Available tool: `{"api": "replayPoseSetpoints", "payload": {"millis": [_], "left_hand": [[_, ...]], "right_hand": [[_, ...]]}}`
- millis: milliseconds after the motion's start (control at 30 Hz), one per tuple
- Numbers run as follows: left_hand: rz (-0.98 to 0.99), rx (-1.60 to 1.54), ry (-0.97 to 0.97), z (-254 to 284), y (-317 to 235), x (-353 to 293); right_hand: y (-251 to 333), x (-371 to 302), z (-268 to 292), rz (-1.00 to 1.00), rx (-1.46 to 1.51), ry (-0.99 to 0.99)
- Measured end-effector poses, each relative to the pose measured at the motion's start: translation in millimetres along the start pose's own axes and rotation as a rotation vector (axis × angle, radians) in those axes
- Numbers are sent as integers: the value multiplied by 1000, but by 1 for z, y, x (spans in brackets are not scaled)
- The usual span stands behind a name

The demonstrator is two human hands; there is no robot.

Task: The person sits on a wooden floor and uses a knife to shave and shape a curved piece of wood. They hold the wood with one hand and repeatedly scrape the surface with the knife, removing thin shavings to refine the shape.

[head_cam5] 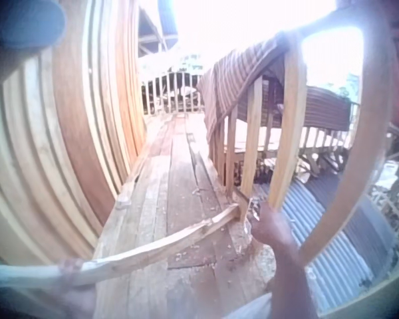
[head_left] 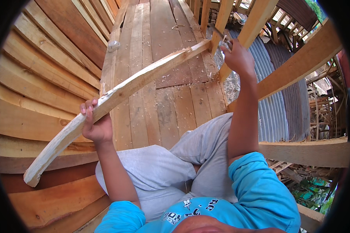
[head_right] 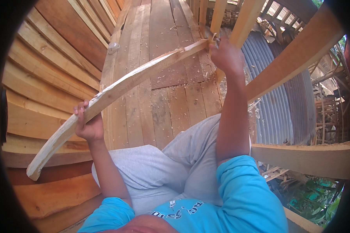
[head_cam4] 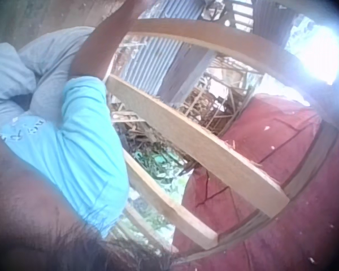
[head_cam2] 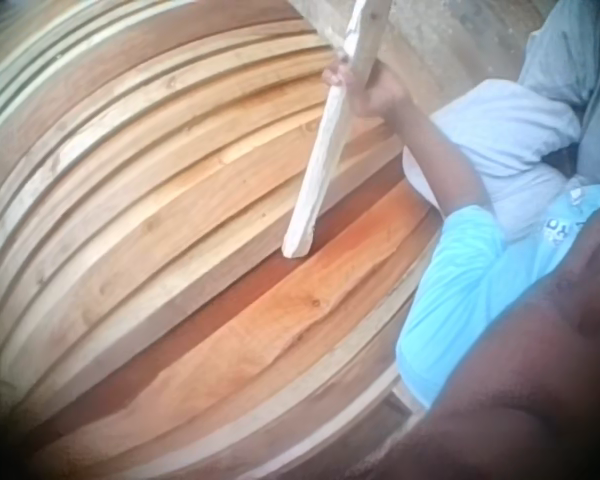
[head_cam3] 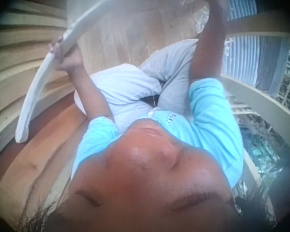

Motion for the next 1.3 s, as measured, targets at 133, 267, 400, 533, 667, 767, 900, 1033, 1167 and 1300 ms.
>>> {"api": "replayPoseSetpoints", "payload": {"millis": [133,267,400,533,667,767,900,1033,1167,1300], "left_hand": [[6,-40,-7,1,0,1],[3,-51,-15,3,-6,-2],[-29,-45,42,4,-10,-2],[-34,-91,104,-3,-11,2],[-72,-108,118,5,-9,0],[-89,-105,129,4,-9,1],[-94,-102,145,-1,-5,6],[-78,-92,130,-6,-2,9],[-46,-65,67,0,-4,2],[-8,-78,36,0,-2,0]], "right_hand": [[-48,14,-33,-186,433,64],[-18,15,-41,10,555,-50],[27,-1,-46,102,584,-5],[62,-22,-58,306,717,61],[133,-74,-108,310,823,419],[146,-103,-143,256,669,594],[108,-92,-174,-20,441,665],[120,-93,-163,-60,430,542],[179,-117,-148,98,394,398],[163,-105,-155,111,393,359]]}}
Point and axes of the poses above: each hand's wrist, its own x-axis towards the middle knuckle, its own z-axis out of the back of the hand, y = z × x, the point moved 9 cm from there along x, towards the middle knuckle, and after that the axes turned 14 degrees about x, right-handed, at the moved point
